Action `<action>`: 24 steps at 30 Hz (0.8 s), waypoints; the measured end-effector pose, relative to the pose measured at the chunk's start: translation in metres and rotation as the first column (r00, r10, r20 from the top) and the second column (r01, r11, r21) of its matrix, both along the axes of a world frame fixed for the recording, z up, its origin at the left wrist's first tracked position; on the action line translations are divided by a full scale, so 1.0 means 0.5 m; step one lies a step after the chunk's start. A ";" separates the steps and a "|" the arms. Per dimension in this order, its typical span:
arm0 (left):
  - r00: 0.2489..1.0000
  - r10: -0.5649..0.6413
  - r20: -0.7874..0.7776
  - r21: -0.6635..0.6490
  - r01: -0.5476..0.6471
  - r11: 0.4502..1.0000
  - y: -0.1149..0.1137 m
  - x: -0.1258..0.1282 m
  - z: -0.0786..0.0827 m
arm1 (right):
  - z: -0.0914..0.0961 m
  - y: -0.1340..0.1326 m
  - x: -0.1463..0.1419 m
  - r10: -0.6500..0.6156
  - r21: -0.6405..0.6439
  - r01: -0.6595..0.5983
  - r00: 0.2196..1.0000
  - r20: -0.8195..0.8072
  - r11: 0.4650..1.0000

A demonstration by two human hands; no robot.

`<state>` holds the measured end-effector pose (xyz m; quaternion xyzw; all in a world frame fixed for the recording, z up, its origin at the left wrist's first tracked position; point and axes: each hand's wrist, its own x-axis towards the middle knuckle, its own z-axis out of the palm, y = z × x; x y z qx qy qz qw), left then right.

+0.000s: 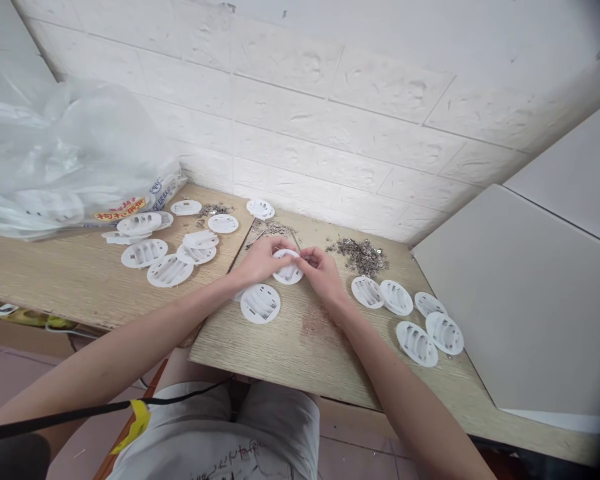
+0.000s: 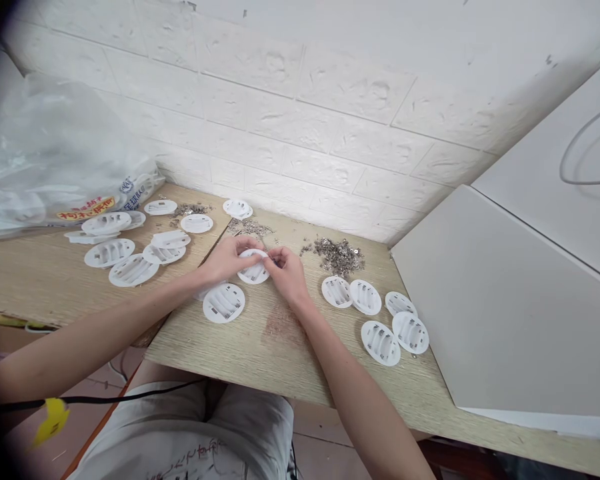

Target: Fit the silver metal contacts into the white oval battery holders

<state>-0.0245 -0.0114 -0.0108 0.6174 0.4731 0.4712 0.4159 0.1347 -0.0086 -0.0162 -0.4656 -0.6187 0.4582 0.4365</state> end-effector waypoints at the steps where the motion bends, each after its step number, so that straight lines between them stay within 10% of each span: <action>1: 0.991 -0.031 0.127 -0.061 0.039 0.997 0.001 0.000 0.005 | 0.002 0.002 0.002 -0.012 -0.055 0.008 0.998 -0.069 0.998; 5: 0.832 -0.226 0.507 -0.096 0.314 0.944 0.004 -0.006 0.023 | 0.010 0.010 0.009 -0.066 -0.196 0.008 0.955 -0.290 0.981; 12: 0.775 -0.320 0.545 -0.052 0.413 0.909 0.001 -0.007 0.024 | 0.009 0.013 0.010 -0.028 -0.215 -0.045 0.945 -0.325 0.976; 18: 0.774 -0.164 0.612 -0.106 0.285 0.953 0.008 -0.013 0.020 | 0.017 0.019 0.037 -0.063 0.114 0.054 0.995 0.072 0.992; 24: 0.796 -0.084 0.599 -0.110 0.186 0.976 0.019 -0.022 0.019 | 0.030 0.018 0.053 -0.155 0.339 -0.002 0.887 0.435 0.941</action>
